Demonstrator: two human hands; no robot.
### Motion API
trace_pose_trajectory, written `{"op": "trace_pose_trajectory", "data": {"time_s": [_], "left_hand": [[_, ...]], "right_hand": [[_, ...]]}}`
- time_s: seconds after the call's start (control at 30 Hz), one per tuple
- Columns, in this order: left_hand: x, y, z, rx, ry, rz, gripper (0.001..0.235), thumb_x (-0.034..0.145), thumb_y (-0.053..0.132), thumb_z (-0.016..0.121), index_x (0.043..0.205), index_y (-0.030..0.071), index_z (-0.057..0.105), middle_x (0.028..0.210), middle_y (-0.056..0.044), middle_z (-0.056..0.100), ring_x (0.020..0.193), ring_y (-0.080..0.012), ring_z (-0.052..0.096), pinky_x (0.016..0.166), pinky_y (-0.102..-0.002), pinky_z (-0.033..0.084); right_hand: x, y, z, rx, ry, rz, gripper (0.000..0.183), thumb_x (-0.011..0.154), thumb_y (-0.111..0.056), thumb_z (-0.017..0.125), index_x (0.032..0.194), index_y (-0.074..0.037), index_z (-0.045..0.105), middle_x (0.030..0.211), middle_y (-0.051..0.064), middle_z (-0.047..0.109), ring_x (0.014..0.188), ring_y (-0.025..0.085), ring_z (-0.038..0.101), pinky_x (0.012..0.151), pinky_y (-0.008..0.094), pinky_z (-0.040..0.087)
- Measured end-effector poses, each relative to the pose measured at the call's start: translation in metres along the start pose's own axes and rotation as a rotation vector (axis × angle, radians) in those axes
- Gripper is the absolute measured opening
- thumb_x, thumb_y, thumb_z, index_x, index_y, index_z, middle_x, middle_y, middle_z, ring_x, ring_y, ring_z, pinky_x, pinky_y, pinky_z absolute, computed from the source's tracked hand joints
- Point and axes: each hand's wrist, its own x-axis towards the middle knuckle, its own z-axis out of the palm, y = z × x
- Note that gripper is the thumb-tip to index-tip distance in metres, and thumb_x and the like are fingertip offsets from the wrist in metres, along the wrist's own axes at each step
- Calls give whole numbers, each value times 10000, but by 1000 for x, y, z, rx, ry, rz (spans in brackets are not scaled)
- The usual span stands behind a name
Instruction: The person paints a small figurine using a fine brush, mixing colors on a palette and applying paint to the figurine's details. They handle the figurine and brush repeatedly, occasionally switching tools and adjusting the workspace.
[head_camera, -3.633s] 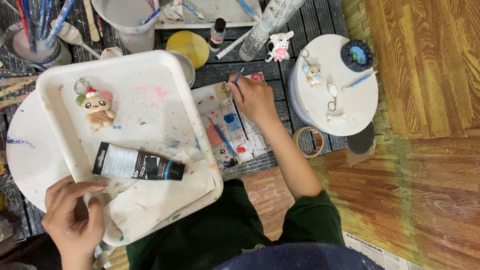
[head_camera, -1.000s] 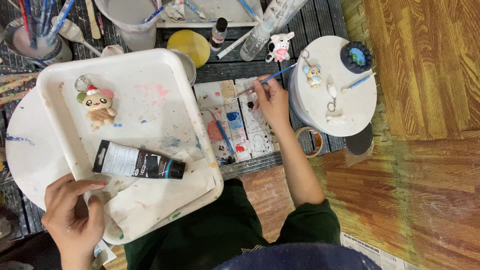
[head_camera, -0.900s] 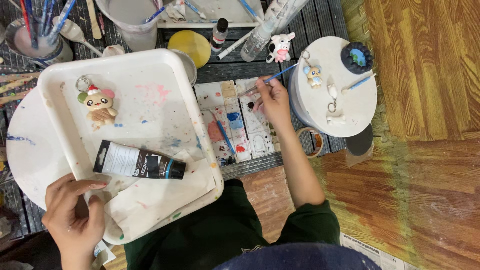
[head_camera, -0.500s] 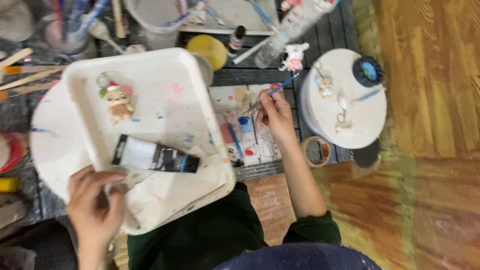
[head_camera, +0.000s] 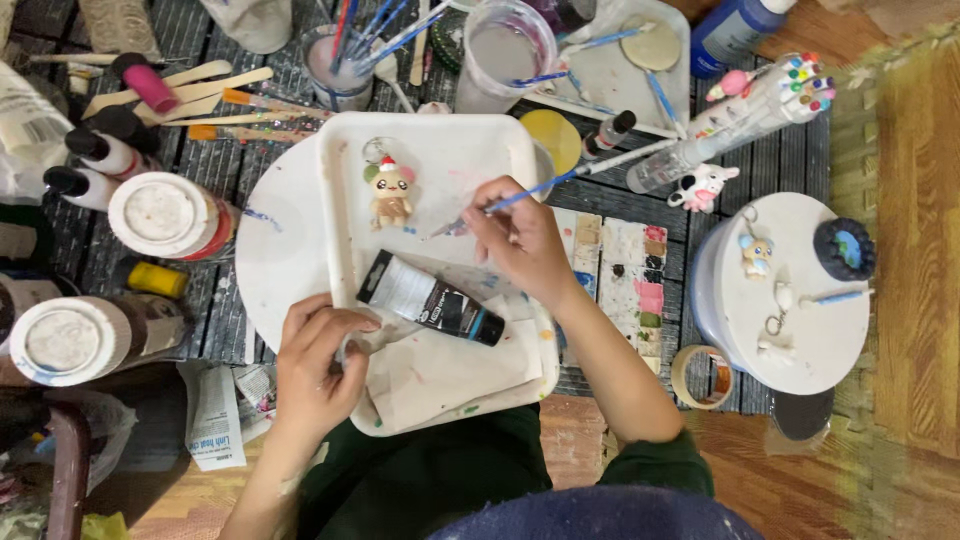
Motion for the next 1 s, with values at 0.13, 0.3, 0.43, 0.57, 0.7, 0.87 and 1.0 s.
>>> {"op": "trace_pose_trajectory", "data": {"time_s": [0.13, 0.3, 0.43, 0.57, 0.7, 0.87, 1.0], "left_hand": [[-1, -5, -1, -16, -8, 9, 310, 726, -61, 608, 998, 71, 676, 1004, -58, 728, 1038, -347, 608, 1010, -436, 479], [0, -8, -3, -49, -25, 12, 332, 714, -87, 613, 1009, 56, 666, 1010, -51, 738, 1027, -331, 621, 1031, -450, 473], [2, -6, -4, -33, -14, 13, 353, 700, -100, 609, 1015, 45, 672, 1015, -60, 736, 1063, -356, 608, 1004, -437, 482], [2, -4, -5, -32, -13, 5, 352, 696, -104, 611, 1009, 45, 676, 1010, -62, 732, 1079, -361, 599, 980, -430, 488], [2, -4, -5, -32, -17, -9, 350, 708, -113, 603, 1011, 43, 679, 1018, -59, 736, 1088, -361, 591, 960, -427, 491], [2, -4, -6, -34, -18, 0, 343, 711, -107, 603, 1010, 43, 677, 1012, -59, 732, 1080, -367, 585, 970, -434, 488], [2, -4, -6, -28, -14, 12, 343, 714, -105, 603, 1014, 45, 678, 1010, -63, 729, 1075, -368, 585, 984, -441, 485]], "right_hand": [[22, 2, 17, -182, -19, -23, 88, 1065, -87, 620, 1018, -46, 557, 706, -23, 574, 561, 23, 550, 513, 212, 430], [32, 8, 26, -160, -34, -19, 83, 1074, -97, 595, 1034, -49, 541, 766, -29, 605, 615, 18, 598, 552, 209, 499], [34, 11, 27, -182, -29, -34, 86, 1075, -104, 594, 1044, -46, 539, 800, -20, 611, 624, 22, 604, 557, 213, 505], [35, 11, 28, -207, -30, -34, 97, 1076, -109, 604, 1040, -42, 544, 796, -16, 610, 618, 30, 603, 552, 217, 503], [37, 10, 30, -190, -25, -6, 104, 1072, -114, 610, 1043, -37, 547, 841, -10, 624, 613, 34, 600, 542, 221, 502], [36, 10, 29, -160, -16, -18, 110, 1071, -122, 611, 1049, -37, 544, 870, -9, 634, 618, 36, 604, 543, 223, 511], [34, 11, 26, -178, 21, 9, 120, 1085, -132, 609, 1039, -42, 545, 789, -18, 612, 607, 37, 597, 537, 221, 498]]}}
